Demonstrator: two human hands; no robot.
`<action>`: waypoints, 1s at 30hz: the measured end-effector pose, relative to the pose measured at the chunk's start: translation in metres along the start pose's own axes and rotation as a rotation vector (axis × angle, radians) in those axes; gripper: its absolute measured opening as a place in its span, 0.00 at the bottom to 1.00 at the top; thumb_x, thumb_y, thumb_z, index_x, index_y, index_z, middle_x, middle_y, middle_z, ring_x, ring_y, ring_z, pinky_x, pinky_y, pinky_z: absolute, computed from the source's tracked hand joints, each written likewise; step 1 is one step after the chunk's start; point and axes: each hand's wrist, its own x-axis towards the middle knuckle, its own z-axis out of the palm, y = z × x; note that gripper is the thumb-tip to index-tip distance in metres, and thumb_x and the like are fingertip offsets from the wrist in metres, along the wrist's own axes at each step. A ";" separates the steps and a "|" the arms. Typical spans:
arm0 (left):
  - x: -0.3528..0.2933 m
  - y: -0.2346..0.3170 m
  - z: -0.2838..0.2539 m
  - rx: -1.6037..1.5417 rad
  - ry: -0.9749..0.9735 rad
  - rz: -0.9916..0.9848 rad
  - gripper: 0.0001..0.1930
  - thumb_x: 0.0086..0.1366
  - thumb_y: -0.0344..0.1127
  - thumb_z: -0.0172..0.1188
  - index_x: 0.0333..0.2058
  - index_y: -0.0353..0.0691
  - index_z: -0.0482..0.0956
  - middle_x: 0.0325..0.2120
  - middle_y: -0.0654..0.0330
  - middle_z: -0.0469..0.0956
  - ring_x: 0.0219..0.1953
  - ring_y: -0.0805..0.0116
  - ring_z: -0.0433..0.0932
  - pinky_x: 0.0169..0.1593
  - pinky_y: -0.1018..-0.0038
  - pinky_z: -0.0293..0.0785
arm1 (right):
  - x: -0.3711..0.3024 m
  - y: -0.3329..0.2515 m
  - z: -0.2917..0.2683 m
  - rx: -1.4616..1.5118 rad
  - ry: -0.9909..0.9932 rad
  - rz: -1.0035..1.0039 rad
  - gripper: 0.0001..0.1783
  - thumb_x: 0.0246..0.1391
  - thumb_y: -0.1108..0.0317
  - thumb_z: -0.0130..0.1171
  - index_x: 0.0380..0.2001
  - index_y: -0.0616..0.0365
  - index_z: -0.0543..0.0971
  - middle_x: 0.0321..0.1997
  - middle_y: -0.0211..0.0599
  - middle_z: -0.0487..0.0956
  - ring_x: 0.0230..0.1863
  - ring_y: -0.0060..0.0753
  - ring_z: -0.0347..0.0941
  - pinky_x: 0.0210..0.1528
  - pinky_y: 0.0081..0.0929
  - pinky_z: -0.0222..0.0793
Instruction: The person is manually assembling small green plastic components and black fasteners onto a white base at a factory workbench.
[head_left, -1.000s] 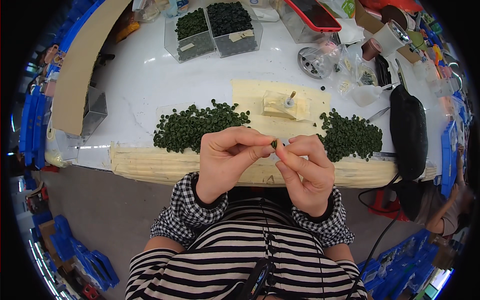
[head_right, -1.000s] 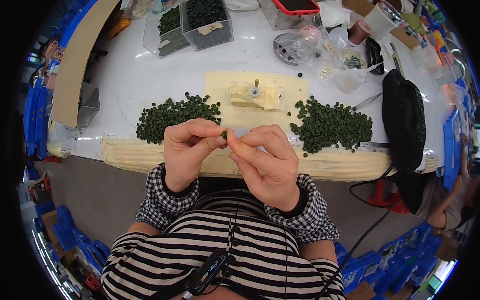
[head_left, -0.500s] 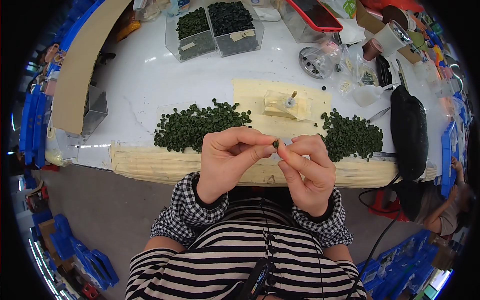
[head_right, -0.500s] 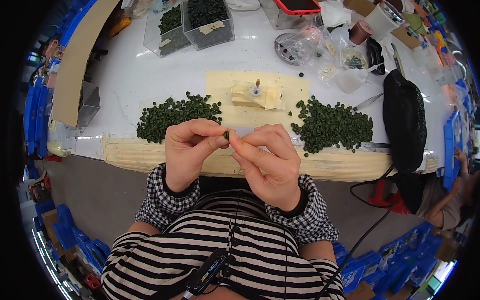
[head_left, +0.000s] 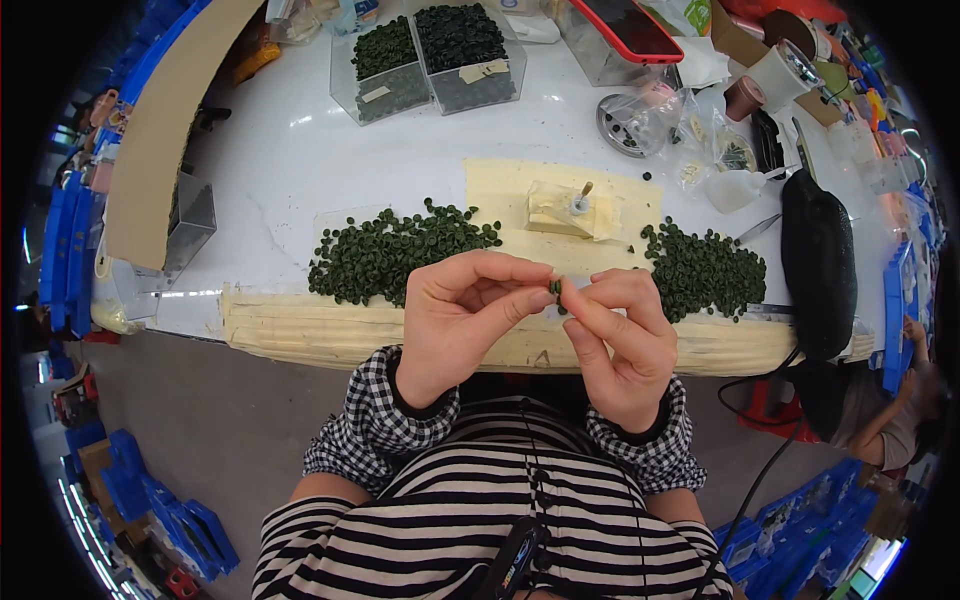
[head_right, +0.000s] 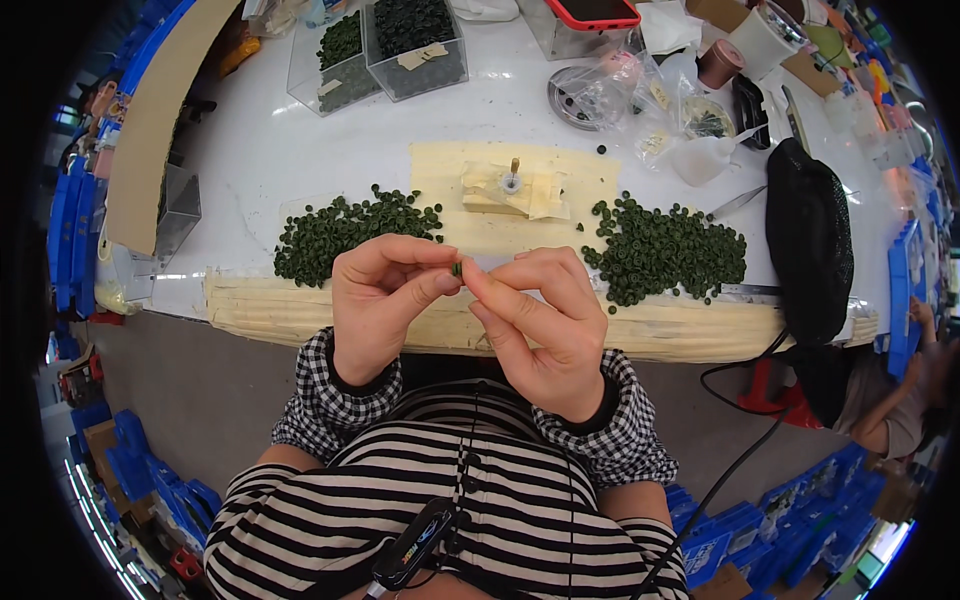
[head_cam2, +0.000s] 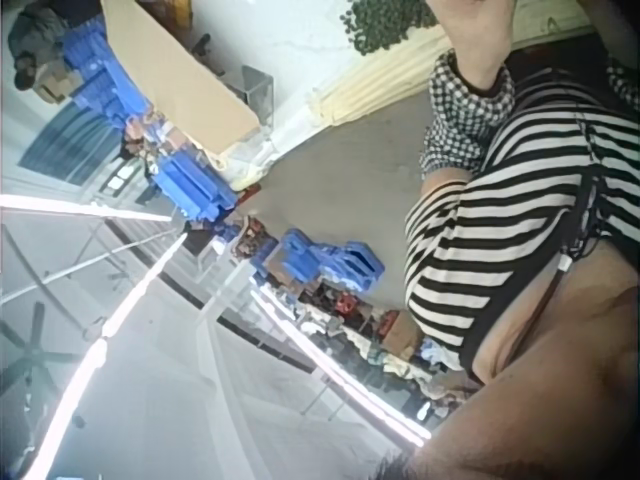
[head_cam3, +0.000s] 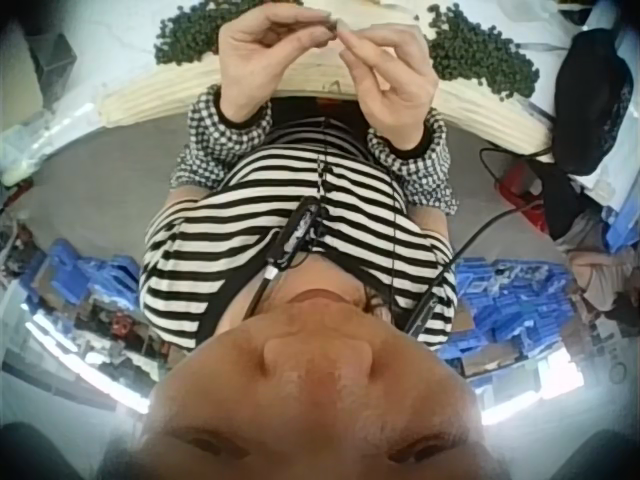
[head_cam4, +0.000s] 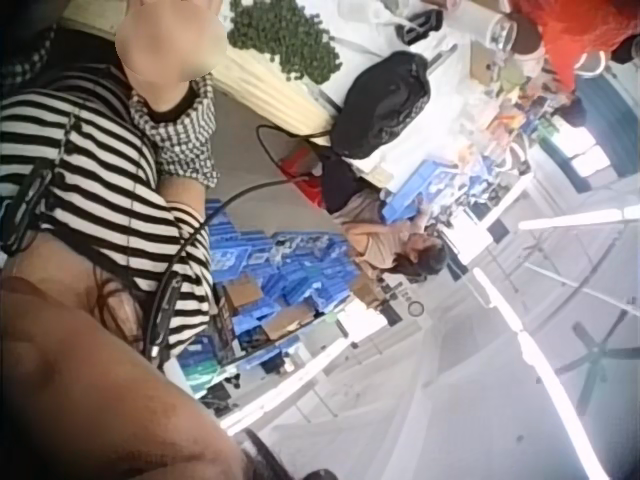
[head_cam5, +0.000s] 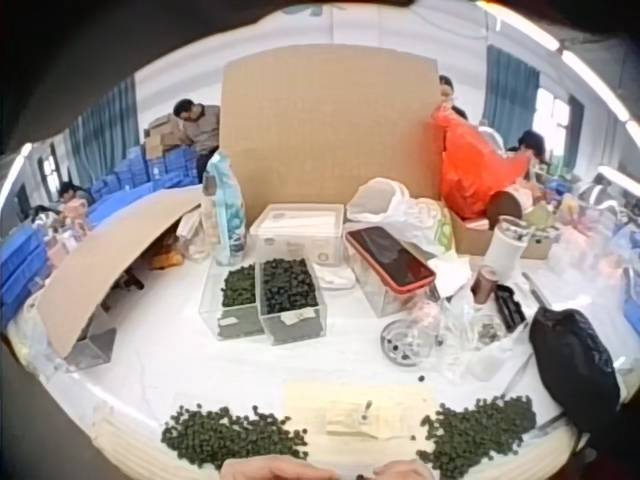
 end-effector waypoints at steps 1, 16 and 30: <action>-0.001 -0.002 -0.003 0.002 -0.013 -0.007 0.10 0.59 0.18 0.62 0.41 0.28 0.80 0.37 0.52 0.82 0.41 0.70 0.81 0.47 0.78 0.79 | 0.000 0.000 0.000 -0.003 -0.001 -0.001 0.21 0.43 0.79 0.67 0.44 0.57 0.84 0.32 0.32 0.78 0.34 0.33 0.70 0.39 0.30 0.68; -0.001 -0.003 -0.001 0.082 -0.004 0.053 0.09 0.58 0.17 0.62 0.39 0.30 0.83 0.37 0.53 0.82 0.40 0.69 0.81 0.45 0.78 0.79 | -0.001 0.002 0.000 -0.078 0.004 -0.033 0.19 0.43 0.76 0.68 0.43 0.55 0.84 0.32 0.29 0.79 0.33 0.34 0.70 0.42 0.32 0.70; 0.001 -0.003 -0.002 0.245 -0.012 0.157 0.10 0.58 0.17 0.63 0.38 0.33 0.84 0.35 0.54 0.83 0.38 0.71 0.81 0.42 0.79 0.78 | -0.005 0.007 0.001 -0.079 -0.003 -0.073 0.21 0.42 0.76 0.69 0.44 0.55 0.84 0.33 0.30 0.78 0.34 0.35 0.70 0.41 0.32 0.69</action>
